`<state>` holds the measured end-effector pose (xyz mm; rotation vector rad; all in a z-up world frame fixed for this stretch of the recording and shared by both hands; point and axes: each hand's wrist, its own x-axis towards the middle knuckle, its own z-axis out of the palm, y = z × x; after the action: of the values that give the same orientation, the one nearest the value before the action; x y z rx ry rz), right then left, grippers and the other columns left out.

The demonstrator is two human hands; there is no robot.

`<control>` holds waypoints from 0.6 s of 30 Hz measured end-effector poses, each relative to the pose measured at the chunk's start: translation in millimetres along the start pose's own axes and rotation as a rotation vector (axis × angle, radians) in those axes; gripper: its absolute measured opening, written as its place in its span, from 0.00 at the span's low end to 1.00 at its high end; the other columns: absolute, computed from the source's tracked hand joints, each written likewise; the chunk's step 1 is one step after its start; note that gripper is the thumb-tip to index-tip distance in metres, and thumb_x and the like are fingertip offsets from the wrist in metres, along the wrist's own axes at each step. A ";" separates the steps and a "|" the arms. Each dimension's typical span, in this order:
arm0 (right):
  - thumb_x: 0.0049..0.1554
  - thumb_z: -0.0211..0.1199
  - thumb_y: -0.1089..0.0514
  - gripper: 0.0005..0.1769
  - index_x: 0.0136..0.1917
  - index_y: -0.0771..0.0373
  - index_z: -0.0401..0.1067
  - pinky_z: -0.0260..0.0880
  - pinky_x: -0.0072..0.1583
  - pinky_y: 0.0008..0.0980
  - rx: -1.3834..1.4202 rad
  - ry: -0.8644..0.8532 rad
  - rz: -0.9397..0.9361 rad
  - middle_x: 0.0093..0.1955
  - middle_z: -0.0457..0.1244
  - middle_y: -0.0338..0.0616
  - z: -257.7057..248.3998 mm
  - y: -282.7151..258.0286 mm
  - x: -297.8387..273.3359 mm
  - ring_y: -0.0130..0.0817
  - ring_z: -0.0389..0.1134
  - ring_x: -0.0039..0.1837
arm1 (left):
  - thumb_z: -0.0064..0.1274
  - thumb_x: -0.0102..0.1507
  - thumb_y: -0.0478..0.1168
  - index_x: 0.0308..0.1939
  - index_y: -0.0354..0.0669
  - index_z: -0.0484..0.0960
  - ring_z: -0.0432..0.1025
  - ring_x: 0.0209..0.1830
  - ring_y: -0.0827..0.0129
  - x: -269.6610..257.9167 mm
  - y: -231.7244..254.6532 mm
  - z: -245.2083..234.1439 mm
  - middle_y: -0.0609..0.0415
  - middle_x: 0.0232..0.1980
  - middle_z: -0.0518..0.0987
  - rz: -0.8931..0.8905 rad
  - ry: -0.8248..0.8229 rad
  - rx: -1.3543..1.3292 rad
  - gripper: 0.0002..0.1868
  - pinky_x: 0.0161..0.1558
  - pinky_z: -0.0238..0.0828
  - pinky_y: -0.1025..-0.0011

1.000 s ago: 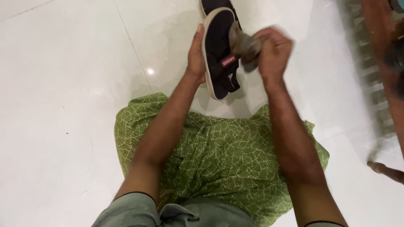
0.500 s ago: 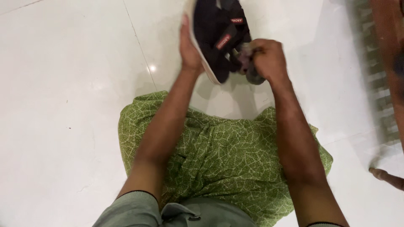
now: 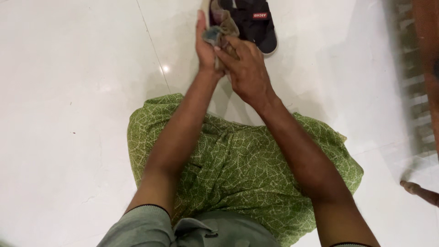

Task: The person sits on a green cloth on a tiled floor and wipes a pair of black slip-on shoes with a cloth, then switches to a pair of white sneakers and continues wiping them with the same cloth.

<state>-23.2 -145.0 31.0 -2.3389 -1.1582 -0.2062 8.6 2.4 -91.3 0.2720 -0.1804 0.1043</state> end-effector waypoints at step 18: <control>0.55 0.51 0.78 0.43 0.82 0.58 0.61 0.61 0.81 0.45 0.257 0.116 0.104 0.85 0.49 0.60 -56.6 64.7 6.5 0.59 0.51 0.84 | 0.43 0.73 0.60 0.74 0.35 0.68 0.77 0.61 0.54 0.4 0.5 96.9 0.39 0.65 0.78 -0.309 0.023 0.177 0.35 0.64 0.77 0.56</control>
<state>36.2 -201.8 56.9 -2.1248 -0.9454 -0.1446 -6.9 -23.8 0.7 0.4714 -0.1048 -0.1841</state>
